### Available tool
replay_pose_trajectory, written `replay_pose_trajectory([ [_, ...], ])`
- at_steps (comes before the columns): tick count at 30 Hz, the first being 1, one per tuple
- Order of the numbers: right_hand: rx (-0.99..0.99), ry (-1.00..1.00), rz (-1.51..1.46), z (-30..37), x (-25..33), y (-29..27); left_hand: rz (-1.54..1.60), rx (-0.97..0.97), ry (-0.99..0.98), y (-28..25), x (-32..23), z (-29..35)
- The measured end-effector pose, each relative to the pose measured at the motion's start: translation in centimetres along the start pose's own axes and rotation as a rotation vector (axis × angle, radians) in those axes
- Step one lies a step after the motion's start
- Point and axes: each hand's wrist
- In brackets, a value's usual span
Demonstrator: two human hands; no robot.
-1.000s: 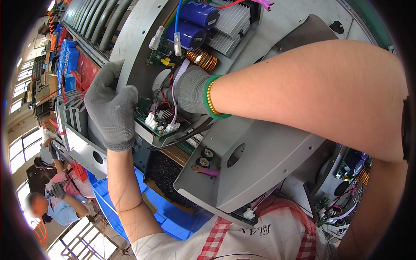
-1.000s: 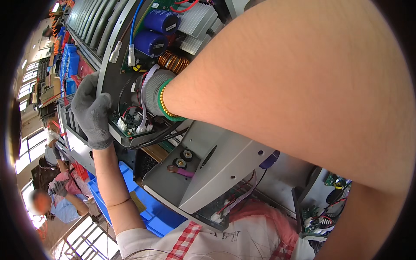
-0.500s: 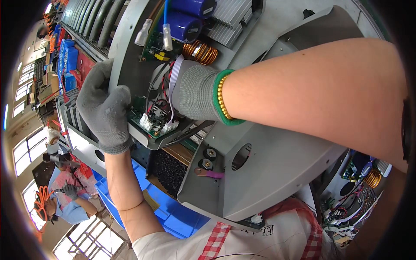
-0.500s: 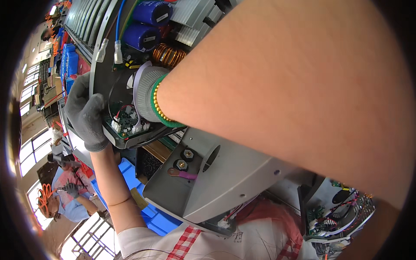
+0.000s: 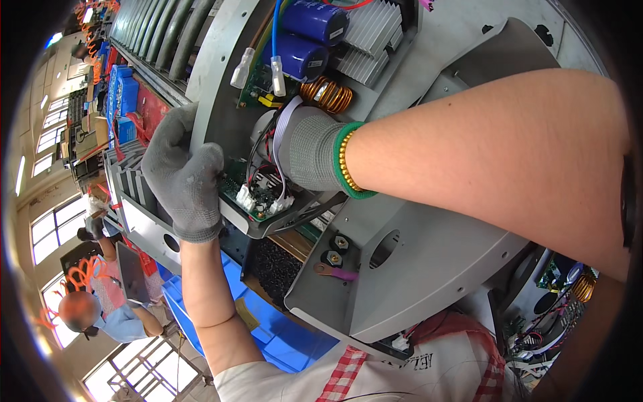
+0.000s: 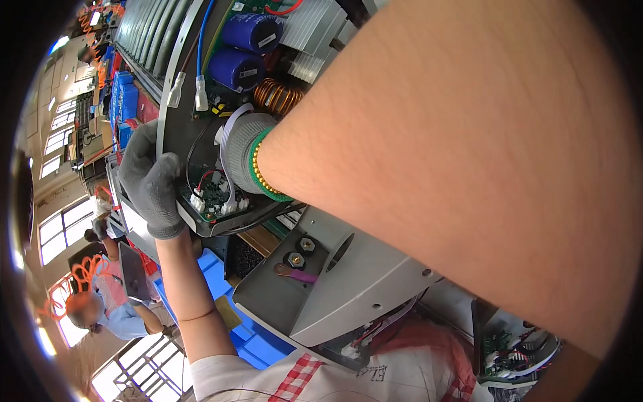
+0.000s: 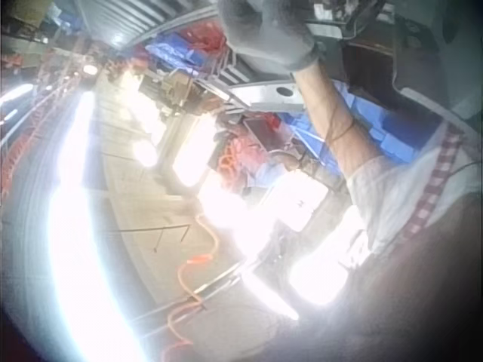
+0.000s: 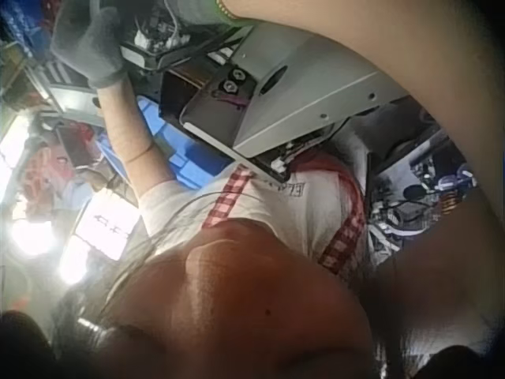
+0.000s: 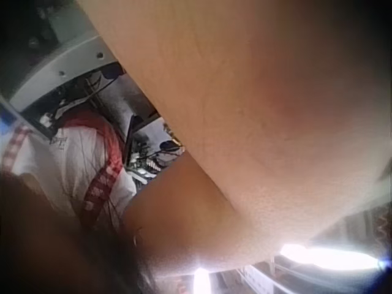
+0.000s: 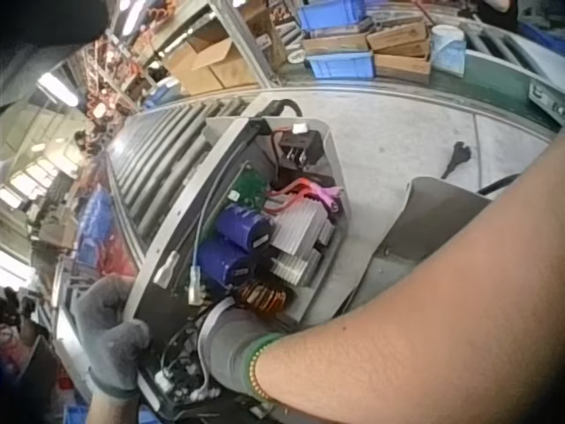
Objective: The person assembles electronic components inside a metal casing on a workbench. They connect wires to a circuit board, place yellow foam pads on a metal plate, and use a power drill to secure components. The person handles circuit boards, wires, and metal plates throughout the process.
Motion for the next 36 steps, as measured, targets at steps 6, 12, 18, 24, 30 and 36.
replay_pose_trajectory([
  [6, -0.060, 0.017, -0.061, -0.9, -0.2, 1.7, -0.015, -0.010, 0.016, 0.1, -0.1, -0.1],
  [12, -0.233, -0.011, -0.087, -0.3, -0.8, 2.9, -0.034, -0.004, -0.008, 0.0, -0.1, -0.1],
  [18, -0.318, 0.234, -0.744, -1.2, -0.8, 3.0, -0.035, -0.025, 0.019, -0.1, 0.0, -0.1],
  [24, -0.274, 0.243, -0.498, -2.6, -0.9, 4.1, -0.011, -0.021, -0.038, 0.1, -0.5, -0.2],
  [30, -0.358, 0.077, -0.314, -0.8, -1.0, 3.2, -0.017, -0.044, -0.042, -0.1, 0.0, 0.0],
  [36, 0.134, 0.098, -0.972, -2.7, -2.0, 4.1, -0.078, 0.040, 0.030, 0.6, -0.8, -0.6],
])
Point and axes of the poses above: each hand's wrist, its own z-axis away from the middle knuckle, its own y-axis out of the palm, x = y × z, and after that the axes turned 2 degrees about y, right-handed
